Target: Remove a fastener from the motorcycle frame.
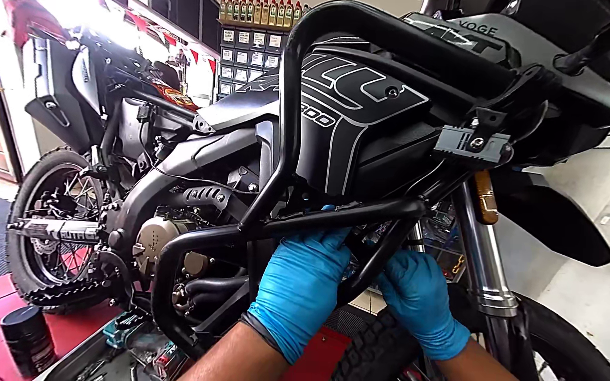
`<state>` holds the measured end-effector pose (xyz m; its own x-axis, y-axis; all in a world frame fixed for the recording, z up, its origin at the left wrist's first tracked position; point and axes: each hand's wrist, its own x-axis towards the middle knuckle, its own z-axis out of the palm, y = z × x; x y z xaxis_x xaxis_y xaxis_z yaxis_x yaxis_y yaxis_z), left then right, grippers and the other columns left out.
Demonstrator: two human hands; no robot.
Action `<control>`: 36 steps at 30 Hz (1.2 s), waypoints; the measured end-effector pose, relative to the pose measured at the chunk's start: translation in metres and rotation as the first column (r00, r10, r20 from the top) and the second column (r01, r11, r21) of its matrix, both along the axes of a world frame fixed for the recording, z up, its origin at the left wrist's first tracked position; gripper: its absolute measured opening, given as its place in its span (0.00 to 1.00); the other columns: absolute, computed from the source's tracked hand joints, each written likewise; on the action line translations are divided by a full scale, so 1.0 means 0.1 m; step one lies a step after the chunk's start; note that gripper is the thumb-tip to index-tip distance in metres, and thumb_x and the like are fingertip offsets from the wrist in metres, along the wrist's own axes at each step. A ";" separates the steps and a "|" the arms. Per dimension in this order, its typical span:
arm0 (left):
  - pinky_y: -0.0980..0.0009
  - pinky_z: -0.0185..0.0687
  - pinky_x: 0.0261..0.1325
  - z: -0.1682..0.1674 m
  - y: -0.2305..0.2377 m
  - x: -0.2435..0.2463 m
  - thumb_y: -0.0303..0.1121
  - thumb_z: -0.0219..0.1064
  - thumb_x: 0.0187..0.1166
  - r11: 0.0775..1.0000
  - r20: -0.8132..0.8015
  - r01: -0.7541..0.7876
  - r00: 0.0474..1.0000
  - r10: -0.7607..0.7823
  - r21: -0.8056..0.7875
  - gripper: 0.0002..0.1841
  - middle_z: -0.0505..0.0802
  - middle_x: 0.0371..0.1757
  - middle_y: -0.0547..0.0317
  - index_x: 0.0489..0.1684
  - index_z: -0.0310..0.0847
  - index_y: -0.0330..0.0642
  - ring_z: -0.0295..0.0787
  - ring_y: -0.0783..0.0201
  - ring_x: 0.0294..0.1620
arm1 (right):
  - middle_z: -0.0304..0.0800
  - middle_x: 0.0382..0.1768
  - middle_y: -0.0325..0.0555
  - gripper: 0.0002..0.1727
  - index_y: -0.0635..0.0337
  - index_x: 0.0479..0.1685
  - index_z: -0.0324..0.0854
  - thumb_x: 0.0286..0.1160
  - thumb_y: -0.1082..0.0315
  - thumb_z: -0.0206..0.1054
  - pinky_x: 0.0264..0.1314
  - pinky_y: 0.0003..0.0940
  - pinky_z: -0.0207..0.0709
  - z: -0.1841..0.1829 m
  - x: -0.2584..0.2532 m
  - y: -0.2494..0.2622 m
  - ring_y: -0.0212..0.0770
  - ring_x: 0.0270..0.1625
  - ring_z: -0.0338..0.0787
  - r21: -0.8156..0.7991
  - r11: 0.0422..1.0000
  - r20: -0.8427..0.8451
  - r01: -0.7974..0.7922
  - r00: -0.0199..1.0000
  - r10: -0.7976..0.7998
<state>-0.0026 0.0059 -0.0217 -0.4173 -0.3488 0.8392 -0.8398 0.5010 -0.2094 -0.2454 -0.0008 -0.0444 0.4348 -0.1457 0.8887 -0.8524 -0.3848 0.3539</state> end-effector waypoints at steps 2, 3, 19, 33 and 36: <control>0.52 0.81 0.68 0.00 0.00 0.00 0.41 0.65 0.80 1.000 -0.010 0.019 1.000 -0.019 0.001 0.08 0.86 0.76 0.71 0.44 0.93 0.59 0.79 0.58 0.78 | 0.91 0.33 0.39 0.22 0.48 0.37 0.91 0.88 0.46 0.57 0.54 0.41 0.79 -0.02 0.02 0.00 0.40 0.44 0.89 0.036 0.995 0.028 -0.095 0.995 0.094; 0.51 0.80 0.69 0.00 0.00 0.00 0.41 0.65 0.80 1.000 -0.009 0.023 1.000 -0.023 0.008 0.08 0.86 0.76 0.71 0.44 0.93 0.60 0.79 0.58 0.79 | 0.89 0.30 0.37 0.22 0.48 0.31 0.89 0.88 0.48 0.57 0.53 0.39 0.80 -0.05 0.05 0.02 0.37 0.42 0.88 0.107 0.978 0.095 -0.178 0.981 0.169; 0.50 0.78 0.70 0.01 0.03 -0.01 0.40 0.65 0.80 1.000 0.002 -0.012 1.000 0.012 0.014 0.09 0.85 0.78 0.69 0.49 0.93 0.59 0.78 0.56 0.79 | 0.95 0.43 0.35 0.29 0.46 0.52 0.92 0.75 0.32 0.66 0.56 0.40 0.85 -0.09 0.13 0.32 0.35 0.48 0.92 0.224 0.966 0.186 -0.128 0.979 0.087; 0.50 0.82 0.64 0.01 0.03 -0.01 0.39 0.68 0.78 1.000 0.007 -0.003 1.000 0.003 0.015 0.08 0.87 0.74 0.66 0.45 0.93 0.57 0.83 0.54 0.73 | 0.94 0.41 0.33 0.16 0.46 0.44 0.91 0.75 0.44 0.74 0.56 0.31 0.84 -0.05 0.07 0.14 0.30 0.49 0.91 0.070 0.945 0.093 -0.320 0.945 0.313; 0.50 0.82 0.63 0.02 0.03 0.00 0.39 0.68 0.77 1.000 0.009 -0.007 1.000 0.007 0.011 0.08 0.87 0.75 0.67 0.45 0.93 0.57 0.82 0.55 0.74 | 0.94 0.41 0.35 0.16 0.47 0.41 0.91 0.78 0.46 0.72 0.56 0.31 0.84 0.06 0.06 0.13 0.32 0.50 0.91 0.006 0.957 0.047 -0.291 0.956 0.290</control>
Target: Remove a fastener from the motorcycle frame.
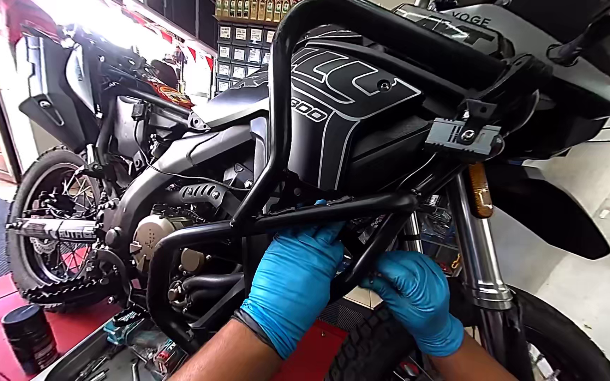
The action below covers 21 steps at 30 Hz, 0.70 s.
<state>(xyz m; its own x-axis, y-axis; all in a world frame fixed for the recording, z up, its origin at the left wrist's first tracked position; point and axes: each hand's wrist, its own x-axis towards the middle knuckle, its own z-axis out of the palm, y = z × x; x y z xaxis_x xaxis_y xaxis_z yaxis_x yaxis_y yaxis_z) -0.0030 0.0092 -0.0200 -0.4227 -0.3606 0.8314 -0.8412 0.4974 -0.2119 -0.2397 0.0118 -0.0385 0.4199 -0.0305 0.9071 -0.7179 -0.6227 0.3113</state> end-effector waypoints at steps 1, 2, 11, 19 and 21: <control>0.50 0.81 0.65 0.00 0.00 0.00 0.39 0.67 0.78 1.000 0.001 -0.007 1.000 0.007 0.000 0.08 0.85 0.77 0.67 0.47 0.92 0.58 0.80 0.55 0.77 | 0.94 0.40 0.36 0.15 0.48 0.37 0.91 0.80 0.48 0.70 0.56 0.32 0.84 0.03 0.00 -0.02 0.33 0.50 0.91 -0.012 1.000 -0.003 0.002 1.000 -0.002; 0.50 0.81 0.66 0.00 0.00 0.01 0.38 0.66 0.78 1.000 0.002 -0.005 1.000 0.005 -0.002 0.09 0.85 0.78 0.67 0.47 0.93 0.58 0.78 0.54 0.78 | 0.93 0.39 0.36 0.15 0.48 0.35 0.90 0.81 0.49 0.69 0.55 0.32 0.84 0.04 0.00 -0.04 0.33 0.49 0.91 -0.005 1.000 0.000 -0.008 1.000 0.008; 0.50 0.81 0.65 -0.01 -0.02 0.00 0.38 0.67 0.78 1.000 -0.005 0.016 1.000 -0.016 0.002 0.08 0.84 0.77 0.70 0.44 0.92 0.57 0.80 0.56 0.75 | 0.87 0.25 0.30 0.16 0.48 0.29 0.90 0.83 0.52 0.67 0.35 0.26 0.85 0.04 0.03 -0.05 0.27 0.30 0.87 0.496 0.820 0.271 -0.284 0.948 0.164; 0.44 0.77 0.73 -0.11 -0.10 0.15 0.42 0.58 0.84 0.950 -0.076 0.308 0.948 -0.310 -0.043 0.14 0.83 0.79 0.64 0.55 0.92 0.63 0.76 0.52 0.80 | 0.89 0.27 0.33 0.16 0.50 0.29 0.90 0.83 0.54 0.67 0.46 0.35 0.84 -0.13 0.16 -0.10 0.32 0.37 0.89 0.156 0.988 0.166 -0.001 0.986 -0.025; 0.43 0.73 0.79 -0.29 -0.05 0.21 0.41 0.58 0.85 0.934 -0.192 0.352 0.914 -0.358 -0.064 0.15 0.83 0.80 0.61 0.59 0.92 0.63 0.76 0.52 0.82 | 0.90 0.29 0.32 0.15 0.49 0.32 0.92 0.84 0.54 0.67 0.47 0.34 0.84 -0.16 0.17 -0.10 0.30 0.38 0.89 0.206 0.978 0.233 -0.038 0.972 -0.011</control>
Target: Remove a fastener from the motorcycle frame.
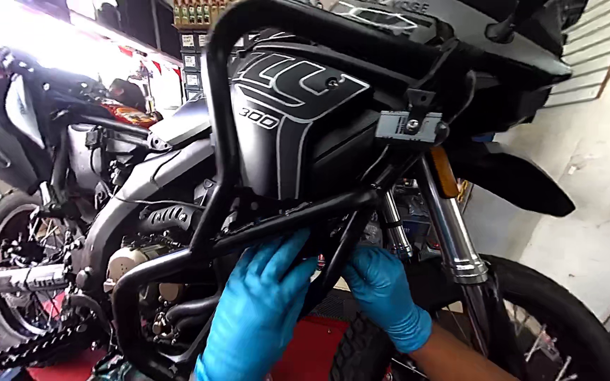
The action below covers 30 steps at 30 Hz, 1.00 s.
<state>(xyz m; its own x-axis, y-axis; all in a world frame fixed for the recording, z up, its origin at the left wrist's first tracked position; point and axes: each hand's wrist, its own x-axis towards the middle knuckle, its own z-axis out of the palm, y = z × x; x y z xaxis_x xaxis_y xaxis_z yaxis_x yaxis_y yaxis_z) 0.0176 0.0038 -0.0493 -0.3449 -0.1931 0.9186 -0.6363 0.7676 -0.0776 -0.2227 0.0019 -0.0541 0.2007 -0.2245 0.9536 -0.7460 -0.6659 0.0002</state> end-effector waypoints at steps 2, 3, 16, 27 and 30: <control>0.43 0.71 0.83 -0.24 0.03 0.07 0.43 0.64 0.84 0.999 -0.183 0.007 0.983 0.003 0.053 0.15 0.83 0.79 0.56 0.64 0.90 0.61 0.74 0.50 0.84 | 0.92 0.31 0.31 0.13 0.49 0.35 0.93 0.83 0.54 0.67 0.47 0.34 0.86 -0.03 -0.01 0.02 0.29 0.39 0.90 0.068 0.997 0.085 -0.036 0.996 0.030; 0.44 0.70 0.83 -0.31 0.04 0.10 0.46 0.68 0.81 0.995 -0.266 -0.017 0.963 0.043 0.098 0.19 0.83 0.79 0.52 0.67 0.87 0.58 0.74 0.49 0.84 | 0.92 0.31 0.30 0.13 0.49 0.35 0.93 0.83 0.54 0.68 0.46 0.34 0.86 -0.05 0.00 0.03 0.28 0.38 0.90 0.102 0.993 0.131 -0.053 0.991 0.040; 0.71 0.82 0.73 0.07 0.15 -0.24 0.36 0.84 0.59 0.883 -0.433 0.049 0.883 0.180 0.467 0.52 0.85 0.71 0.48 0.84 0.54 0.24 0.84 0.69 0.70 | 0.92 0.32 0.25 0.07 0.46 0.40 0.93 0.78 0.56 0.74 0.35 0.22 0.87 -0.58 0.32 0.34 0.23 0.34 0.90 0.177 0.873 0.804 -0.454 0.578 0.138; 0.71 0.84 0.61 0.24 0.28 -0.41 0.23 0.65 0.76 0.843 -0.255 -0.173 0.905 0.340 0.510 0.15 0.89 0.43 0.49 0.52 0.72 0.17 0.88 0.68 0.50 | 0.97 0.43 0.38 0.07 0.59 0.47 0.92 0.80 0.67 0.72 0.50 0.29 0.90 -1.00 0.52 0.37 0.28 0.44 0.94 -0.035 0.658 0.959 -0.752 0.161 0.235; 0.84 0.81 0.50 0.27 0.29 -0.78 0.22 0.56 0.81 0.825 -0.215 -0.109 0.939 0.268 0.554 0.07 0.90 0.33 0.67 0.40 0.79 0.29 0.87 0.81 0.38 | 0.97 0.42 0.35 0.08 0.56 0.48 0.93 0.81 0.65 0.71 0.50 0.30 0.88 -0.95 0.53 0.26 0.26 0.45 0.93 -0.032 0.670 0.941 -0.741 0.203 0.269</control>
<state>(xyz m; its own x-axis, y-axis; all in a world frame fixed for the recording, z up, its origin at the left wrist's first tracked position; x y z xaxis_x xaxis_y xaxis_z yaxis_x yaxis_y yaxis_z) -0.0605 0.0333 -0.0220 -0.0035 -0.7081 0.7061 -0.7064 0.5015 0.4995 -0.1700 0.0274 -0.1491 -0.4027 -0.7558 0.5164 0.3420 -0.6475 -0.6810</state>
